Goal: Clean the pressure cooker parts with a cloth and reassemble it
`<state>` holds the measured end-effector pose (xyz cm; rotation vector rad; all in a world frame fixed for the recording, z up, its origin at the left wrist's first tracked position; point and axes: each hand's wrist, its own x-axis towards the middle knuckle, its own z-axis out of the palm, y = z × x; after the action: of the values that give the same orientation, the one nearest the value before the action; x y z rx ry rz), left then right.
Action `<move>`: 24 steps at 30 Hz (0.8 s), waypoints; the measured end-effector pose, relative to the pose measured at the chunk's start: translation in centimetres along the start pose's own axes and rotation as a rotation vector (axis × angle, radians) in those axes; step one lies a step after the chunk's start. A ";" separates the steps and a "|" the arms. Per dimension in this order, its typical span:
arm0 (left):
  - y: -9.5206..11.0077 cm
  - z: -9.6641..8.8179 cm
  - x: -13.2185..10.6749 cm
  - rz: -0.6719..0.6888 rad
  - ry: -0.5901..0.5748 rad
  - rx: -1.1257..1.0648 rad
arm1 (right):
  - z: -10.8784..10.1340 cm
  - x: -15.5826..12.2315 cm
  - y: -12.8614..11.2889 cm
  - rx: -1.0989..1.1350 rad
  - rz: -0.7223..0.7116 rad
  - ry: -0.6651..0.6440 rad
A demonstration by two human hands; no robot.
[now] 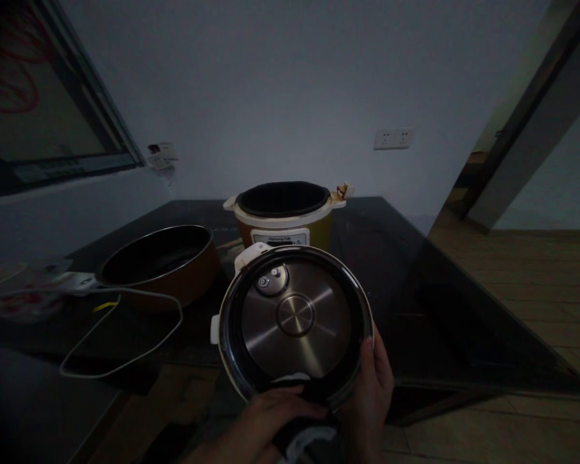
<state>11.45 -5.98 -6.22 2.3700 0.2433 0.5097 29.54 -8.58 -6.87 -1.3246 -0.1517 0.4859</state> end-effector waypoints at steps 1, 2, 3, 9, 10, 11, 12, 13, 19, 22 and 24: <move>0.4 -0.4 0.6 -0.107 0.024 -0.107 | 0.0 0.0 -0.1 -0.010 0.007 0.008; 0.7 -0.8 1.2 -0.235 0.073 -0.193 | 0.0 -0.1 -0.3 -0.011 0.008 0.002; 0.9 -1.4 1.5 -0.365 0.155 -0.261 | 0.0 -0.1 -0.4 -0.005 0.006 -0.017; 0.3 -7.1 0.0 -0.717 0.736 -0.733 | 0.1 -0.1 -0.2 0.094 0.016 -0.059; 0.0 -8.2 -0.7 -0.719 0.810 -0.752 | 0.1 0.0 0.0 0.107 0.014 -0.060; -0.3 -9.4 -1.5 -0.735 0.887 -0.735 | 0.1 0.1 0.2 0.111 0.010 -0.062; -0.6 -10.5 -2.2 -0.756 0.954 -0.697 | 0.0 0.2 0.4 0.104 0.006 -0.060; -1.1 -11.5 -2.8 -0.761 1.022 -0.612 | -0.1 0.3 0.5 0.096 0.006 -0.049; -4.9 -14.1 -2.2 -0.739 0.772 -0.298 | -0.1 0.5 0.4 0.093 0.022 -0.057; -5.6 -13.6 -0.2 -0.685 0.627 -0.348 | 0.1 0.3 0.1 0.134 0.039 -0.064; -5.6 -13.3 0.7 -0.653 0.604 -0.369 | 0.1 0.3 0.0 0.129 0.043 -0.074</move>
<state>6.24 6.29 -0.70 1.5974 1.0519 0.8393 29.73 -8.37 -6.83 -1.1864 -0.1511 0.5726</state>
